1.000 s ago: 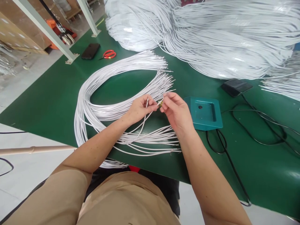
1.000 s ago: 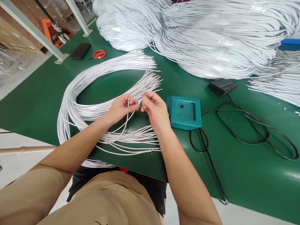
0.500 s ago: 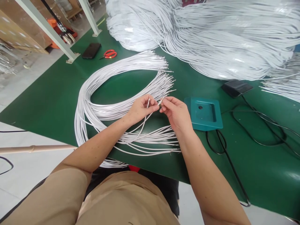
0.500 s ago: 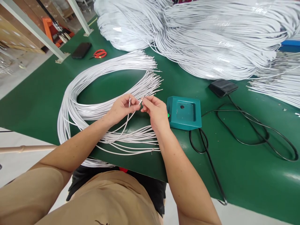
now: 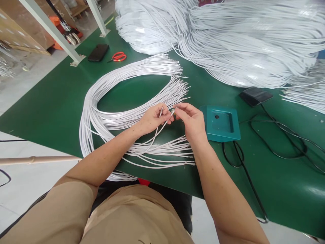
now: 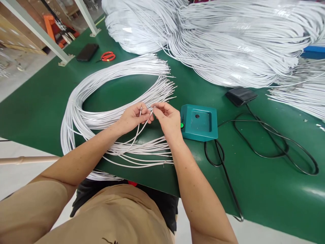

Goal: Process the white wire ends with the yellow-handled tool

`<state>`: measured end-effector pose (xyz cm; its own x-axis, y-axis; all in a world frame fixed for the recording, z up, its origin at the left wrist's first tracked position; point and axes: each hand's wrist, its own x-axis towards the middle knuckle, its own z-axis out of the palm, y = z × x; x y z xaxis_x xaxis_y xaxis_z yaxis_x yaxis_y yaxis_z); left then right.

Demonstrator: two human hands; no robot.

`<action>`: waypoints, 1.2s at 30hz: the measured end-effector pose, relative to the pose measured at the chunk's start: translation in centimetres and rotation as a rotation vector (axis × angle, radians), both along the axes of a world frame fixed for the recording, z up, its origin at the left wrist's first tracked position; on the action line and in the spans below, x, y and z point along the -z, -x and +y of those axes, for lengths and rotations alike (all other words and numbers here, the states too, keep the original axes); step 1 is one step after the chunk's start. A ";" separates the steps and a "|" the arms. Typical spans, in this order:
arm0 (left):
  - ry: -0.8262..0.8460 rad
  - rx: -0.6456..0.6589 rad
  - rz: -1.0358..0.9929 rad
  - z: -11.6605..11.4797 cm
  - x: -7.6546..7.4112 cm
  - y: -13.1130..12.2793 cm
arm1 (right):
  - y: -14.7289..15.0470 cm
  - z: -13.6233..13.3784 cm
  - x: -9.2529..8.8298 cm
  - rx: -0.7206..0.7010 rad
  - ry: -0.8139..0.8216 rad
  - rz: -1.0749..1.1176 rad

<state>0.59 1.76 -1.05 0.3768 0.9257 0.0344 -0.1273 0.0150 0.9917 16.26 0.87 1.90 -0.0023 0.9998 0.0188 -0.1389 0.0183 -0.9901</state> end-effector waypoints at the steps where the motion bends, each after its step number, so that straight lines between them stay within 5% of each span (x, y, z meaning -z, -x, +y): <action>1: -0.006 0.000 0.004 0.1 0.0 0.1 | 0.0 0.1 0.1 0.014 0.011 0.006; 10: -0.269 -0.076 0.168 0.2 0.2 0.5 | -0.2 0.2 0.6 0.039 -0.001 -0.099; 13: -0.323 -0.085 0.246 0.1 0.2 0.6 | -0.4 0.3 0.4 -0.067 0.156 -0.045; 16: -0.328 -0.081 0.245 0.2 0.3 0.6 | -0.4 0.2 0.2 -0.149 0.303 0.053; 22: -0.307 -0.092 0.216 0.4 0.4 0.6 | -0.1 0.0 0.1 -0.079 0.113 0.085; 36: -0.291 -0.186 0.258 0.1 0.1 0.5 | -0.2 0.2 0.4 -0.074 0.205 0.164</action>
